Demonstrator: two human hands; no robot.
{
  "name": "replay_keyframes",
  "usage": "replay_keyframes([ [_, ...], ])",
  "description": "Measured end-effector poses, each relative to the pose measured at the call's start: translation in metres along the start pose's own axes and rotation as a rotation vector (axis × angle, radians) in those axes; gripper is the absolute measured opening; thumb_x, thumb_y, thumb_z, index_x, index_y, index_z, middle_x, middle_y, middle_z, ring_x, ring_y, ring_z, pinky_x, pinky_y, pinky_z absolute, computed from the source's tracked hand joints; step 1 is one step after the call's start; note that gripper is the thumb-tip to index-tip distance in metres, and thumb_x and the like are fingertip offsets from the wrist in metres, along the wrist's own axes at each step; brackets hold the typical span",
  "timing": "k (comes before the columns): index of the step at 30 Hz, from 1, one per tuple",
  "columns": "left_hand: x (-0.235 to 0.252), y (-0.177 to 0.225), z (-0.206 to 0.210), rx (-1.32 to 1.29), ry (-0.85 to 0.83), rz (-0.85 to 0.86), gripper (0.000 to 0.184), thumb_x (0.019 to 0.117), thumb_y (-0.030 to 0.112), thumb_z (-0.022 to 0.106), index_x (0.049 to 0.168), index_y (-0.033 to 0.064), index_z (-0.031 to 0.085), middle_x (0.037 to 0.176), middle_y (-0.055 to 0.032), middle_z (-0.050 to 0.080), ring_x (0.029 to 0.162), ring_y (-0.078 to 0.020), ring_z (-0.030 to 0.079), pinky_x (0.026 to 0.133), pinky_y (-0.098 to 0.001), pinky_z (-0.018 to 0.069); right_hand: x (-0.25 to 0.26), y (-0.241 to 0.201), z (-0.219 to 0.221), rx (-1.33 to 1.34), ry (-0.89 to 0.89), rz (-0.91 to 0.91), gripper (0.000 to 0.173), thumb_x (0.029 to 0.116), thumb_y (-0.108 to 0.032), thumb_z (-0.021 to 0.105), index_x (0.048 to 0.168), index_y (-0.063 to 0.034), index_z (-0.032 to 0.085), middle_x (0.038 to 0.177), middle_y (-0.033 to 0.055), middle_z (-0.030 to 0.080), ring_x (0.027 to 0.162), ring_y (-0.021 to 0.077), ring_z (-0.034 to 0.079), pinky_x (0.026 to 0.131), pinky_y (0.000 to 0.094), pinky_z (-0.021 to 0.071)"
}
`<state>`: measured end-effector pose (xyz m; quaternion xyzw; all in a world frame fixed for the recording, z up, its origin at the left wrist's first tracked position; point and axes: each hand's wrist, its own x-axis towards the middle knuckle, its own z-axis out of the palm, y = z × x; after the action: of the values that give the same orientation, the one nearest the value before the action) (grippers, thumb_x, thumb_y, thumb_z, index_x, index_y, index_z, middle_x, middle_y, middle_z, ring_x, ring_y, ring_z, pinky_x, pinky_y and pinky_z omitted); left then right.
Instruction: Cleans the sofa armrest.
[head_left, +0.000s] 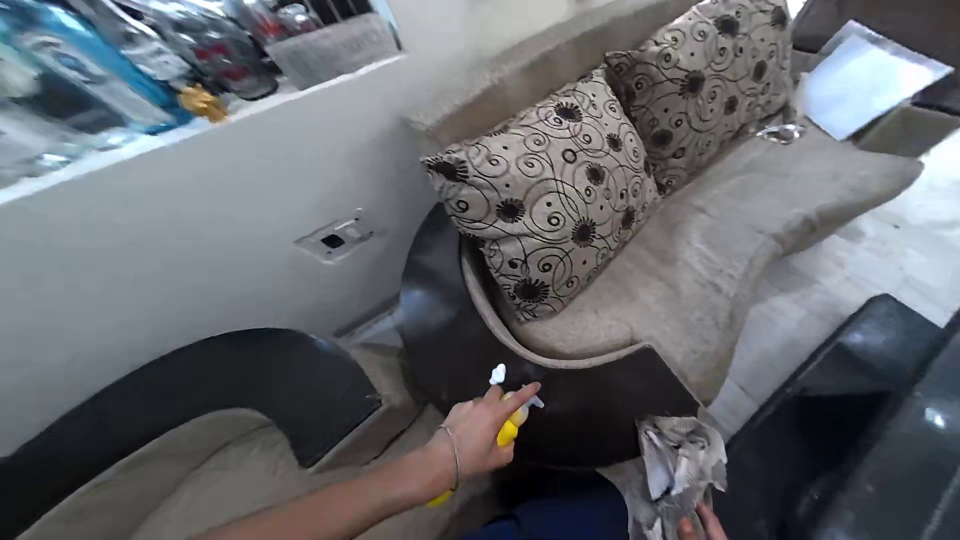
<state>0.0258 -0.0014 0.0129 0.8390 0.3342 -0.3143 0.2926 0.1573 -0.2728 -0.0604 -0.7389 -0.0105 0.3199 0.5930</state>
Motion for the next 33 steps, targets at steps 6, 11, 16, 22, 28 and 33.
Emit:
replay_keyframes([
  [6,0.042,0.015,0.007,0.225,0.228,0.366,0.067,0.0960,0.029,0.068,0.157,0.0308,0.040,0.127,-0.0244,0.063,0.099,-0.0438,0.067,0.081,-0.0617,0.0525,-0.004,0.050,-0.010,0.198,0.123,-0.333,0.038,0.0984,0.000,0.046,0.131,0.0186,0.041,0.116,-0.0029,0.060,0.103,-0.0123,0.058,0.093,0.0128,0.0491],
  [11,0.058,0.011,0.005,0.435,0.335,0.554,0.066,0.0954,0.025,0.070,0.155,0.0279,0.042,0.126,-0.0235,0.062,0.097,-0.0425,0.067,0.079,-0.0608,0.0523,-0.038,0.095,-0.009,0.180,0.249,-0.542,0.040,0.0976,0.004,0.041,0.133,0.0207,0.036,0.116,-0.0043,0.058,0.102,-0.0145,0.057,0.094,0.0109,0.0477],
  [16,0.053,0.020,0.007,0.620,0.330,0.674,0.062,0.0939,0.018,0.070,0.151,0.0216,0.046,0.122,-0.0262,0.062,0.098,-0.0452,0.066,0.080,-0.0618,0.0512,-0.083,0.105,0.003,0.168,0.360,-0.588,0.037,0.0978,0.005,0.038,0.133,0.0189,0.038,0.111,-0.0038,0.056,0.096,-0.0157,0.056,0.091,0.0083,0.0470],
  [22,0.065,0.024,0.008,0.727,0.376,0.774,0.059,0.0918,0.020,0.073,0.146,0.0178,0.049,0.108,-0.0236,0.066,0.094,-0.0434,0.067,0.075,-0.0605,0.0516,-0.114,0.122,0.010,0.198,0.437,-0.556,0.039,0.0984,0.004,0.038,0.135,0.0184,0.038,0.110,-0.0015,0.057,0.094,-0.0152,0.057,0.088,0.0085,0.0481],
  [28,0.070,0.069,-0.010,0.714,0.377,0.762,0.073,0.0917,0.025,0.074,0.156,0.0244,0.039,0.119,-0.0266,0.066,0.106,-0.0470,0.065,0.083,-0.0658,0.0493,-0.120,0.137,0.007,0.286,0.452,-0.494,0.038,0.0981,0.005,0.037,0.134,0.0142,0.039,0.107,-0.0040,0.058,0.091,-0.0139,0.059,0.085,0.0095,0.0502],
  [33,0.087,0.113,-0.001,0.774,0.342,0.779,0.073,0.0900,0.019,0.076,0.154,0.0225,0.041,0.125,-0.0266,0.064,0.112,-0.0472,0.063,0.089,-0.0661,0.0488,-0.119,0.145,0.002,0.305,0.473,-0.484,0.038,0.0971,0.004,0.037,0.134,0.0138,0.039,0.107,-0.0029,0.058,0.090,-0.0119,0.059,0.085,0.0105,0.0503],
])
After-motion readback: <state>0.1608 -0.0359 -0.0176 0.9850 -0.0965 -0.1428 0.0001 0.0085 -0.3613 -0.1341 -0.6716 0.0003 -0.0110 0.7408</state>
